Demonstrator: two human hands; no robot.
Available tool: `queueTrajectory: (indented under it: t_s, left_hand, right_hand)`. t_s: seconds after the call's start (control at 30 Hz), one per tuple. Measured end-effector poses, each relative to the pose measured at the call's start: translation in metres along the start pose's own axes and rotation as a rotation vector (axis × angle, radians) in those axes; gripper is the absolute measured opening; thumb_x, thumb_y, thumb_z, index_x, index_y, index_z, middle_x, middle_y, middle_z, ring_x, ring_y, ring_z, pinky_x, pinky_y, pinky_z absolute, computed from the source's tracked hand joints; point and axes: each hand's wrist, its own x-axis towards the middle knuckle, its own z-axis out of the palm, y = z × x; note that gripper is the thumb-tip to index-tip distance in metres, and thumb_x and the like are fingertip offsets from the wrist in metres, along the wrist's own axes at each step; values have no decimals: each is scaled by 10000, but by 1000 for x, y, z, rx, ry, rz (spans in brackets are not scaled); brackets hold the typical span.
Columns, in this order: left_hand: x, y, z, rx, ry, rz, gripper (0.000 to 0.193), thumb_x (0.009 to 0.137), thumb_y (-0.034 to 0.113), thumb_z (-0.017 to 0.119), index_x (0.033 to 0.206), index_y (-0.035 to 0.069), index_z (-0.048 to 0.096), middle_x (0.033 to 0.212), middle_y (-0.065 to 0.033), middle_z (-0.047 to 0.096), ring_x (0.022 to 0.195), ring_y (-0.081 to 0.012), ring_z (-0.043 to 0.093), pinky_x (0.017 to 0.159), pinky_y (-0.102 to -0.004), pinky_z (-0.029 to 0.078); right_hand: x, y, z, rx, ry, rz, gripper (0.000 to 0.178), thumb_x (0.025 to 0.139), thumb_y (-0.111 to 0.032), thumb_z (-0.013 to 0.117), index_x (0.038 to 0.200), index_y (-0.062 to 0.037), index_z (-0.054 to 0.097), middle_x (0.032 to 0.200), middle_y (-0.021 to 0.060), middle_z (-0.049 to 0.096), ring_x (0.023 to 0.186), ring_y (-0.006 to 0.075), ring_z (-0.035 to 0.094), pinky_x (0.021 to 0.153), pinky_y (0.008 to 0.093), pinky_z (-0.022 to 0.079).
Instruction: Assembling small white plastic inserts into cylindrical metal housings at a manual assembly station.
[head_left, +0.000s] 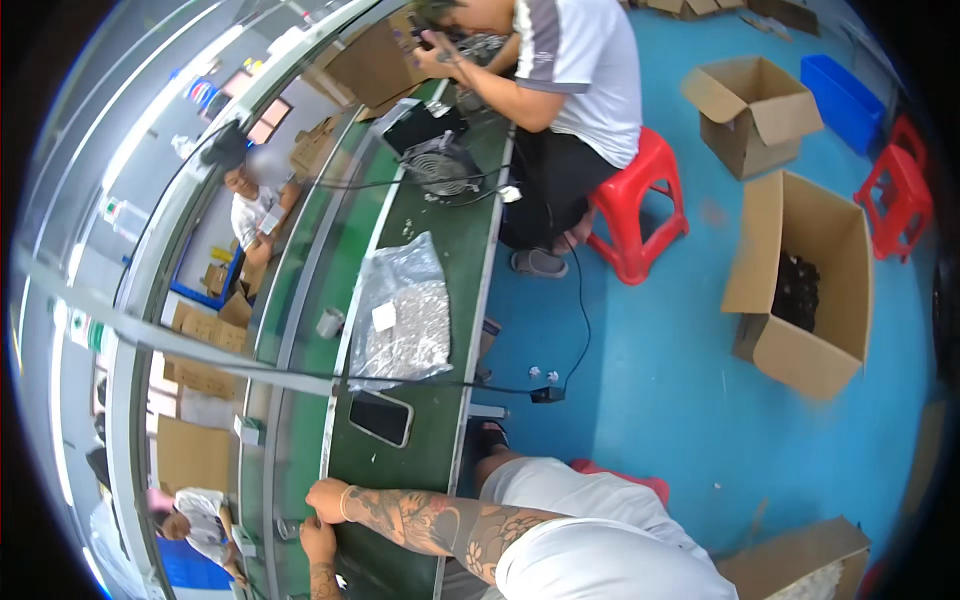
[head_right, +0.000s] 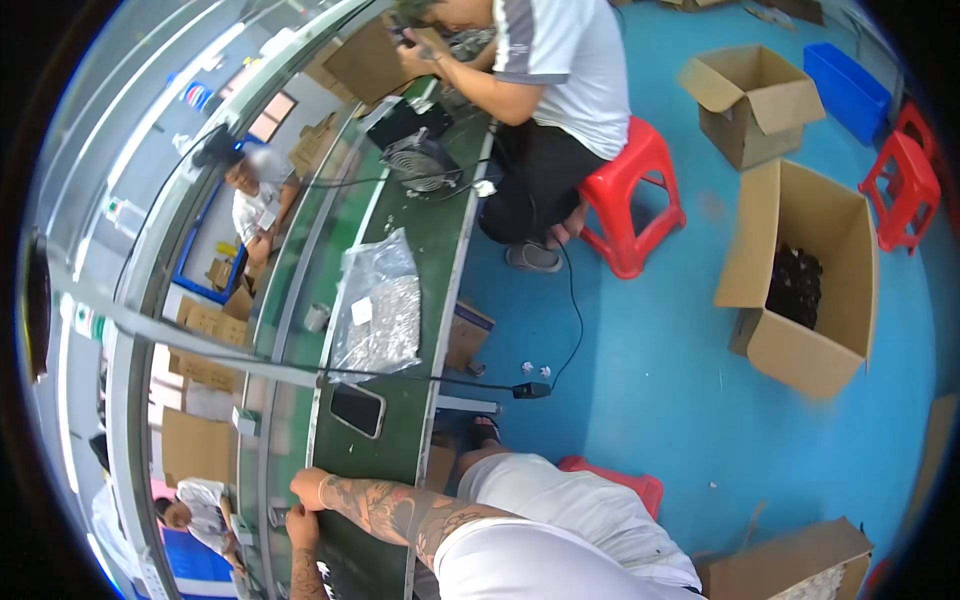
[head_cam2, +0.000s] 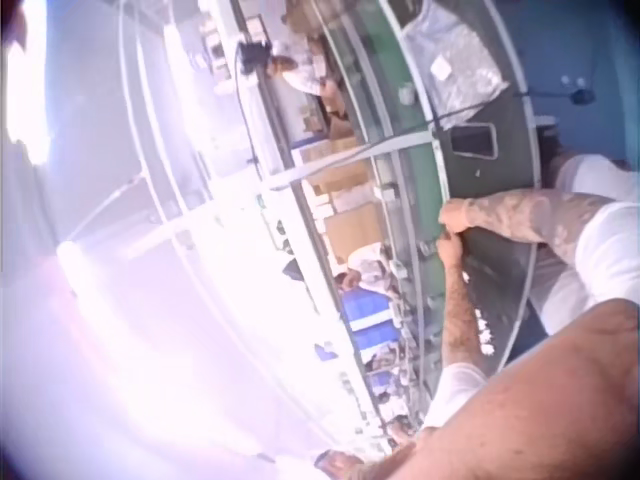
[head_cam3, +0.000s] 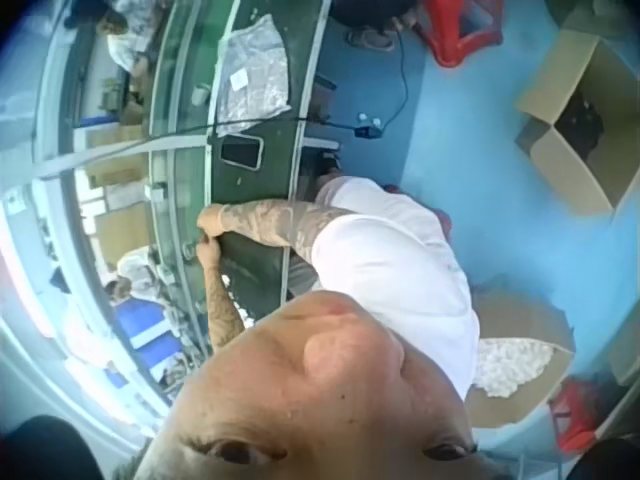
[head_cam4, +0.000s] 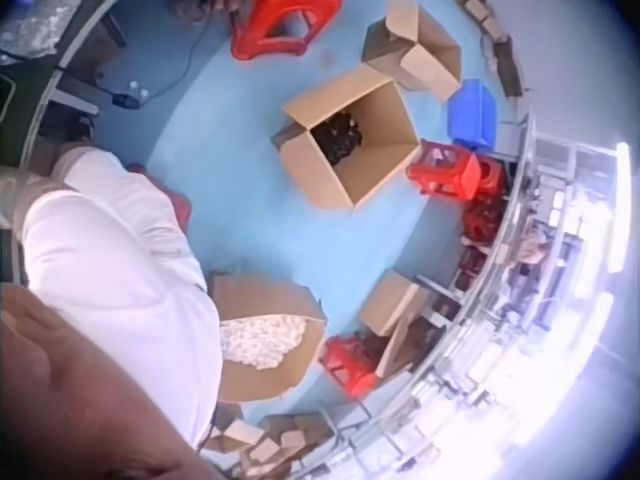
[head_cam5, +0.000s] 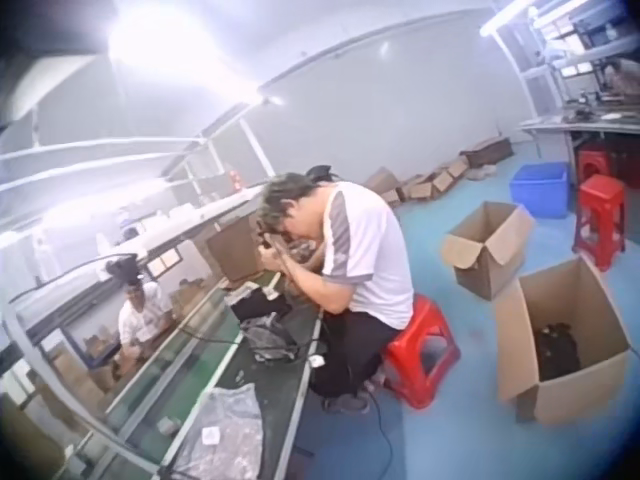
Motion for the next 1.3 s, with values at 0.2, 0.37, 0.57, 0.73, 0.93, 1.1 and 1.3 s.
queueTrajectory:
  t_s: [0.2,0.37,0.57,0.73,0.93,1.1,1.3]
  left_hand:
    - [-3,-4,21,93,209,21,365,868,282,553,890,-75,625,888,-280,620,900,-465,568,811,-539,430]
    - [-15,-4,18,195,276,38,365,889,265,499,919,-77,623,917,-300,594,882,-488,549,800,-559,407]
    - [-33,56,43,-396,380,94,271,874,176,560,940,-82,609,1011,-262,629,919,-378,607,806,-441,464]
    - [-24,71,37,-558,235,-23,249,887,160,547,919,-74,624,841,-119,664,761,-165,558,664,-371,480]
    - [-37,131,19,-459,375,56,269,795,205,682,850,-53,627,680,-240,630,635,-374,660,553,-434,467]
    - [-32,117,8,-676,249,-13,176,802,107,653,864,-56,632,647,-187,611,552,-146,554,547,-329,452]
    - [-39,100,8,-818,304,12,94,778,69,620,821,-12,641,669,-217,607,569,-327,633,541,-368,475]
  right_hand:
    - [4,-5,-4,136,36,78,164,667,-109,691,795,-8,713,848,222,683,868,396,665,785,453,538]
    - [2,-15,-6,138,-29,57,173,632,-79,713,786,0,714,850,233,683,875,387,673,767,445,548]
    - [-1,-2,-8,195,102,151,119,741,-145,669,751,-30,696,796,197,677,802,381,670,710,457,539]
    - [13,-24,-37,253,719,95,263,936,-259,528,771,-54,541,702,164,604,688,389,602,622,505,473]
    - [11,-2,-40,256,648,232,318,981,-277,484,748,-61,504,647,186,579,616,413,580,550,508,455]
    - [17,2,-31,213,545,274,306,982,-273,488,768,-60,537,672,198,607,638,424,602,561,527,458]
    - [10,-9,-20,389,476,328,301,992,-223,482,847,-17,646,580,72,573,542,125,563,503,301,436]
